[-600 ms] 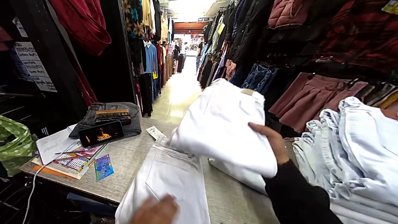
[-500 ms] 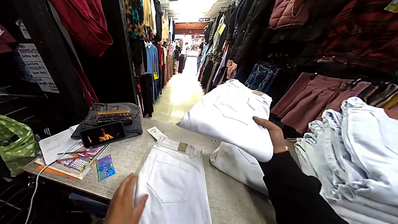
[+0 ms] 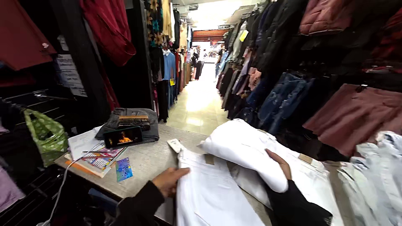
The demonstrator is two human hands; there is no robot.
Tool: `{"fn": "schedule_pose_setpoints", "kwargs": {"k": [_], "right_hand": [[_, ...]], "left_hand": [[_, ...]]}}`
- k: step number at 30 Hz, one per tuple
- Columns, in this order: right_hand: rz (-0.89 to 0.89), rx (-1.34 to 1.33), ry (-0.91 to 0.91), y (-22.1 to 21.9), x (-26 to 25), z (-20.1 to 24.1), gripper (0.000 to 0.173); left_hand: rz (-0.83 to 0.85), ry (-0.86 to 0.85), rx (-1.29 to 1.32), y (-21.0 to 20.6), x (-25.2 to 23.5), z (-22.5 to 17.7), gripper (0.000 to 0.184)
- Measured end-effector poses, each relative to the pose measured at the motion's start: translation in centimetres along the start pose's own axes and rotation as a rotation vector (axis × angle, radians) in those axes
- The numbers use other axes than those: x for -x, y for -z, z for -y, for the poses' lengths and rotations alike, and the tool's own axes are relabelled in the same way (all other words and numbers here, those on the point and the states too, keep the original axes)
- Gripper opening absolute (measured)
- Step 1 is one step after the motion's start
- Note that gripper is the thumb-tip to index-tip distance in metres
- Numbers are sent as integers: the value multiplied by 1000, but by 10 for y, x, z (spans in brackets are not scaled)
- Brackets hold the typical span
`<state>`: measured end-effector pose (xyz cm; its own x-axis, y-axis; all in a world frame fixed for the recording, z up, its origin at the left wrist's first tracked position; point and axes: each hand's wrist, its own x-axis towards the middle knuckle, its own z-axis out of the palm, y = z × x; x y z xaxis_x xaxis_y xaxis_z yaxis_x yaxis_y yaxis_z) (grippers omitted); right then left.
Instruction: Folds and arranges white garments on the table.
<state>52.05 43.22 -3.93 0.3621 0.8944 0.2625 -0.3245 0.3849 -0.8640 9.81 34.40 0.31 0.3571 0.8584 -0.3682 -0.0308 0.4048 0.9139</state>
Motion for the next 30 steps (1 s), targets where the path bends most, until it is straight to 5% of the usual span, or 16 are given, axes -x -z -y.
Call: {"fn": "schedule_pose_setpoints", "kwargs": {"k": [5, 11, 15, 17, 19, 20, 23, 25, 30], "right_hand": [[156, -152, 109, -6, 10, 14, 29], [92, -170, 74, -25, 18, 27, 32], [207, -61, -130, -35, 20, 13, 34], [267, 155, -241, -59, 31, 9, 32], [54, 470, -242, -114, 61, 2, 18], [92, 588, -193, -109, 57, -7, 20], [268, 802, 4, -50, 13, -16, 63], [275, 844, 168, -36, 10, -1, 68], [533, 707, 377, -103, 157, 55, 40]], "left_hand": [[-55, -106, 133, -25, 24, 4, 34], [-382, -571, 259, -39, 177, -8, 21], [-69, -914, 135, -21, 204, 4, 25], [-83, -891, 195, -26, 197, 2, 22], [-135, -841, 261, -29, 175, 3, 22], [-144, -828, 273, -27, 156, 6, 28], [-172, -790, 131, -13, 92, 11, 57], [-201, -729, -42, 1, 51, 20, 70], [-339, -423, -155, 23, 12, 24, 55]]}}
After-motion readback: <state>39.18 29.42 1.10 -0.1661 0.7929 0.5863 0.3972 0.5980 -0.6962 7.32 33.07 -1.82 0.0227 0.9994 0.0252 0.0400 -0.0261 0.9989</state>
